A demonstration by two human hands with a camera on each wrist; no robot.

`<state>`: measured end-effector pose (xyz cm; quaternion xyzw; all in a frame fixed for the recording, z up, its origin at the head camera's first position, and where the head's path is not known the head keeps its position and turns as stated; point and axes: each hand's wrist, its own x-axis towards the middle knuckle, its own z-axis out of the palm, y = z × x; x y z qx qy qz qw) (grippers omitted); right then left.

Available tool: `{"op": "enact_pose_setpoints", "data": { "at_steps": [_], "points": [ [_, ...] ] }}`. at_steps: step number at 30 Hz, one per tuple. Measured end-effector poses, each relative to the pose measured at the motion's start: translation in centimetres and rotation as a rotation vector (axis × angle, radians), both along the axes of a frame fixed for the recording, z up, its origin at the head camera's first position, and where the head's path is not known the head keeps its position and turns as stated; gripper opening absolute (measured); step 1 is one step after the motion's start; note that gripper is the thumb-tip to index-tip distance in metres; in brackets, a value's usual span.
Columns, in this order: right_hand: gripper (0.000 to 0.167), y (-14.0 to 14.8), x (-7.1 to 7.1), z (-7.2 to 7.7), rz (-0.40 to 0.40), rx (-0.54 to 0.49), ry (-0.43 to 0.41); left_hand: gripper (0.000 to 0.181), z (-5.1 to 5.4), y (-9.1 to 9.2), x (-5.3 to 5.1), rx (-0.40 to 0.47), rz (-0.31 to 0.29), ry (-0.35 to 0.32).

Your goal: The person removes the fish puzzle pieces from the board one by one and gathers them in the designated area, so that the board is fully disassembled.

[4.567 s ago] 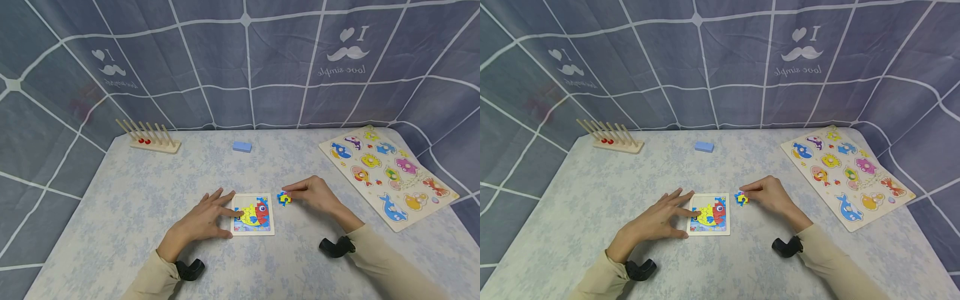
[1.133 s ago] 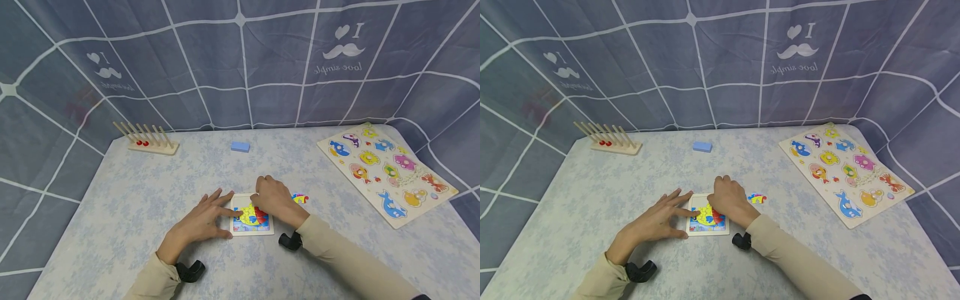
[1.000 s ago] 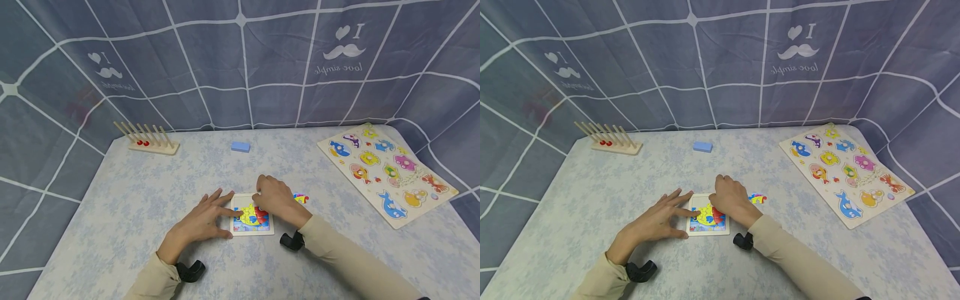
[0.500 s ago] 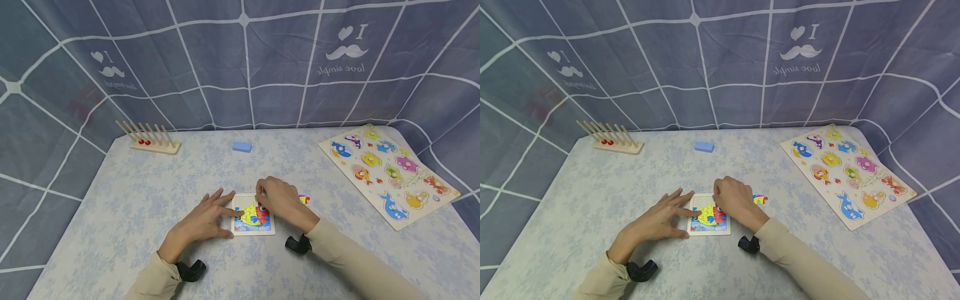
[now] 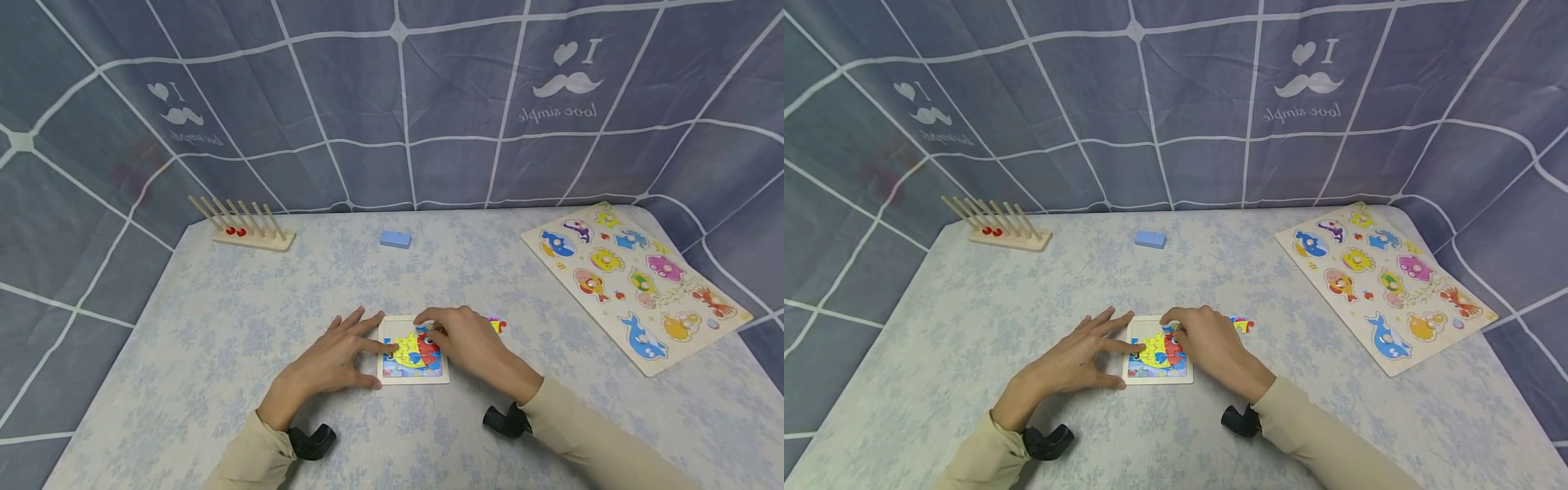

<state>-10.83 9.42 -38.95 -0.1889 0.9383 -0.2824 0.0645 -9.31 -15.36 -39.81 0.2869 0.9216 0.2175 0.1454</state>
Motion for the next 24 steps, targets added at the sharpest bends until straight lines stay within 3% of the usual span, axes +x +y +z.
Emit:
{"op": "enact_pose_setpoints", "data": {
  "at_steps": [12,24],
  "points": [
    [0.029,3.2,-1.0,-0.2,0.012,-0.275,-0.135,0.06,-0.2,0.1,0.1,0.001,0.009,-0.014],
    [0.028,10.4,-1.0,-0.6,-0.125,-0.214,-0.116,0.06,-0.1,0.1,0.1,0.005,0.012,-0.006]
  ]
}}
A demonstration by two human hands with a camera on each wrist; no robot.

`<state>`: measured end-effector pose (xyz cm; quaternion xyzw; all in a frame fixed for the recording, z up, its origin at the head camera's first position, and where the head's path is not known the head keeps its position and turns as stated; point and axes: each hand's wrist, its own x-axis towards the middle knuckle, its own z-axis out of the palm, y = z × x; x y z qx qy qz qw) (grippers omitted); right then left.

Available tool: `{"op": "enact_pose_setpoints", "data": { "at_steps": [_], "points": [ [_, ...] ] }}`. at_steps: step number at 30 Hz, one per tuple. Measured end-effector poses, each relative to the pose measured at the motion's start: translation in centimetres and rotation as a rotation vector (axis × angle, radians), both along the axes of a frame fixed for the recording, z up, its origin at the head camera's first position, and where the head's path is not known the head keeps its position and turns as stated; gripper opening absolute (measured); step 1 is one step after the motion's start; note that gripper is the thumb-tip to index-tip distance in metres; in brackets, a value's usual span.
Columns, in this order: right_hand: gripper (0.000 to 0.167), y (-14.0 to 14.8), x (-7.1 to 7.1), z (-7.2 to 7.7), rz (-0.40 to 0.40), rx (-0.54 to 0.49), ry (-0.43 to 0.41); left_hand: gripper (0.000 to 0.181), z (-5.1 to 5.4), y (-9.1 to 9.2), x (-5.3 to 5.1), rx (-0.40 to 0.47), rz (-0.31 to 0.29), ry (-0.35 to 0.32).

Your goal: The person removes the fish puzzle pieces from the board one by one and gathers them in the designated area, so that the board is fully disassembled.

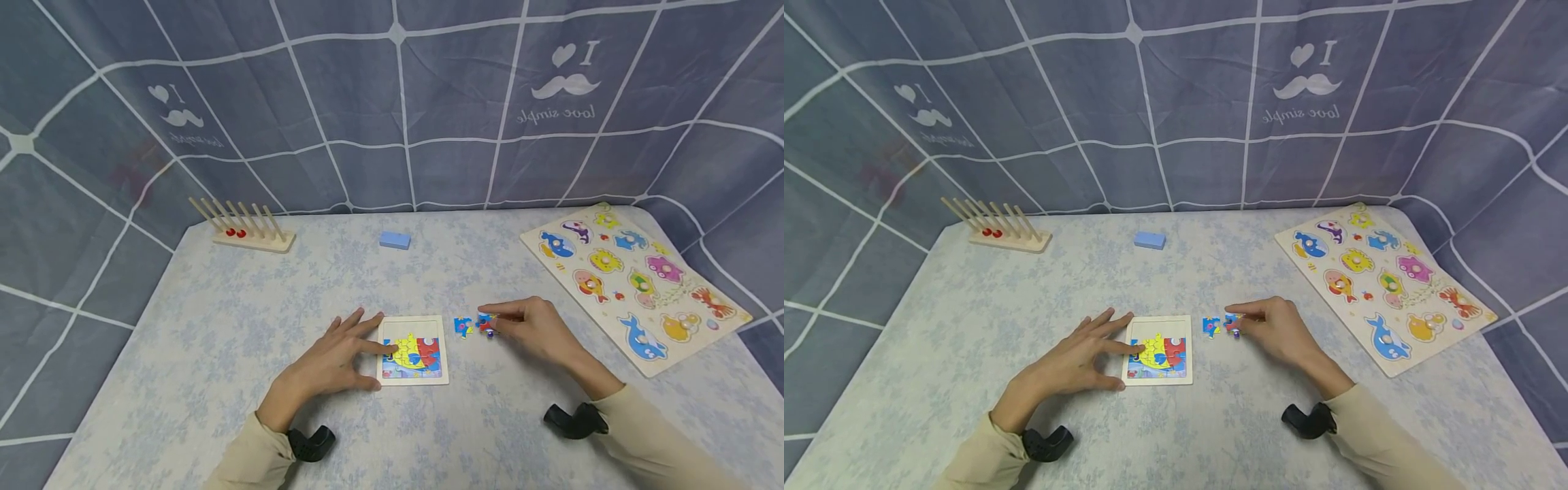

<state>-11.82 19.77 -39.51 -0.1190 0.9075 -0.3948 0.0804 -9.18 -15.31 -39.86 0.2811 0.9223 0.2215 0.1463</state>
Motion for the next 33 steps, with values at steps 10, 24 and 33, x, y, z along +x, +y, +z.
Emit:
{"op": "enact_pose_setpoints", "data": {
  "at_steps": [10,24,33],
  "points": [
    [0.026,2.8,0.6,0.2,-0.092,0.112,-0.006,0.06,-0.1,0.0,0.0,-0.005,0.001,0.0],
    [0.022,3.1,0.1,-0.2,-0.153,0.243,0.019,0.06,-0.2,0.0,-0.1,-0.006,-0.009,0.006],
    [0.024,3.3,-0.5,0.0,-0.113,0.202,-0.049,0.061,-0.2,-0.1,-0.1,-0.008,-0.006,0.001]
  ]
}}
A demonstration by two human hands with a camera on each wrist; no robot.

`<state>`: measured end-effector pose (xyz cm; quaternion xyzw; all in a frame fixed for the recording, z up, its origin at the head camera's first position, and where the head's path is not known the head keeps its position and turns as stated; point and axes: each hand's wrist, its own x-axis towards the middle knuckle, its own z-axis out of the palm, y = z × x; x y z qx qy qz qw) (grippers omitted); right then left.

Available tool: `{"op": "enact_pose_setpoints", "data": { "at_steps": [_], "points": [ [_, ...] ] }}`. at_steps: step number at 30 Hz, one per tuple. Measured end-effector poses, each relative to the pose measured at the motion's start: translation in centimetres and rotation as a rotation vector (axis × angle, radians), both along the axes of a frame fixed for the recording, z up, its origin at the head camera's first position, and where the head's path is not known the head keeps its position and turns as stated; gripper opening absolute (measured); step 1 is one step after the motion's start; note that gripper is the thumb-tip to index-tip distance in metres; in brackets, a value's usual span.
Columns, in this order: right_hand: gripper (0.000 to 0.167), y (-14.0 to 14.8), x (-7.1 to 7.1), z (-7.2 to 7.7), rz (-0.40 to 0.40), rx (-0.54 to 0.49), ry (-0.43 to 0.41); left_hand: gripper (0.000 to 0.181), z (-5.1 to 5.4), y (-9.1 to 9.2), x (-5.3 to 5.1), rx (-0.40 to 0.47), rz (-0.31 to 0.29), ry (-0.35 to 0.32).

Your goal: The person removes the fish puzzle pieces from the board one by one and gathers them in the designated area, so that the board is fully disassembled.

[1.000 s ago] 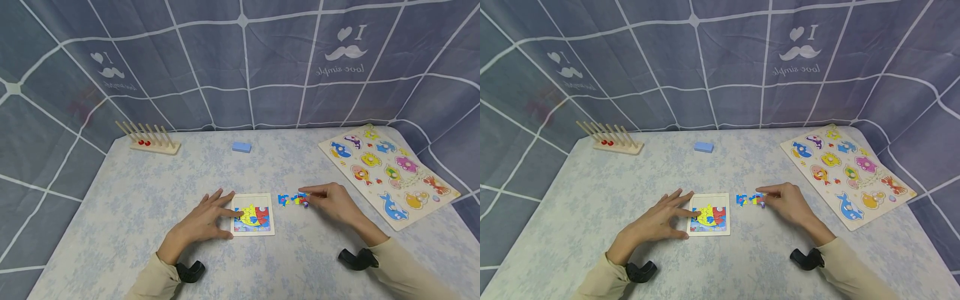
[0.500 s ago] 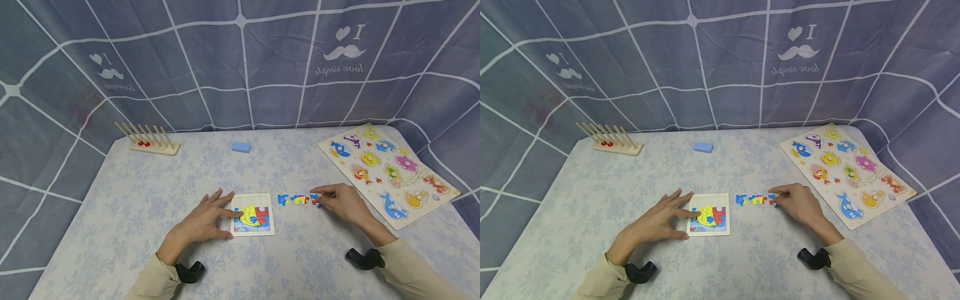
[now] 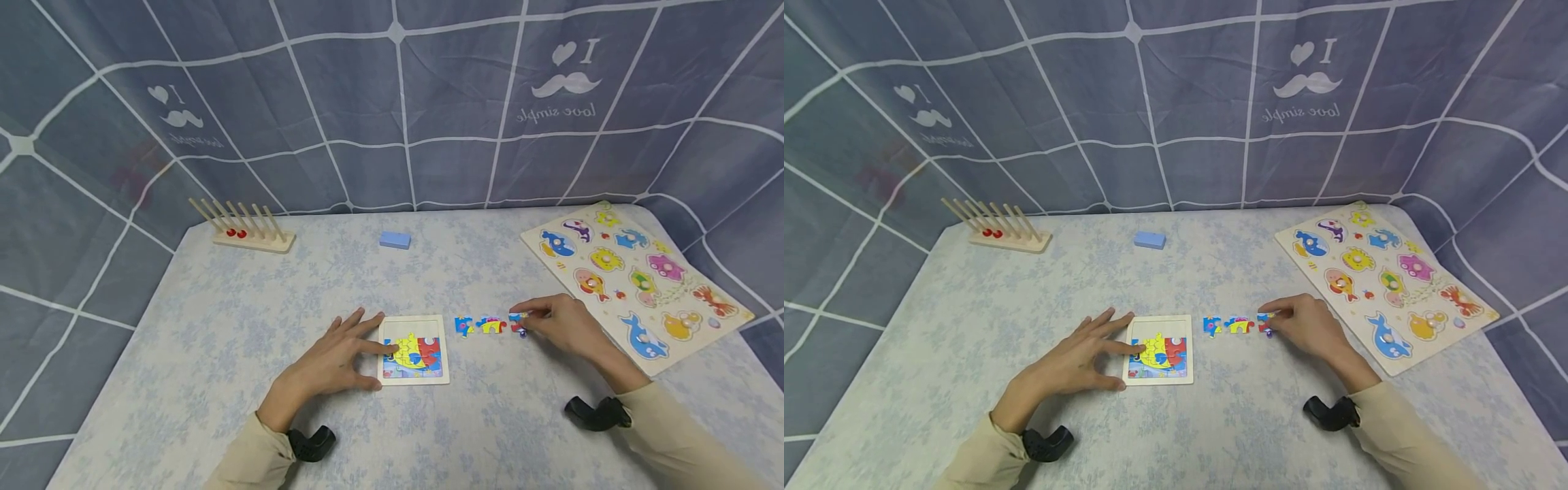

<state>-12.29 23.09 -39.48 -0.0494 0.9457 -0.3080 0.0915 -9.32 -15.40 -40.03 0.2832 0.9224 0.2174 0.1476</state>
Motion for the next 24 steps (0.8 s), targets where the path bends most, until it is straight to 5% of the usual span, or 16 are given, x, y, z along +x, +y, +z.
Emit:
{"op": "enact_pose_setpoints", "data": {
  "at_steps": [24],
  "points": [
    [0.014,-0.38,-0.01,-0.11,-0.047,0.089,0.015,0.06,-0.01,0.0,0.09,0.008,0.001,0.008]
  ]
}}
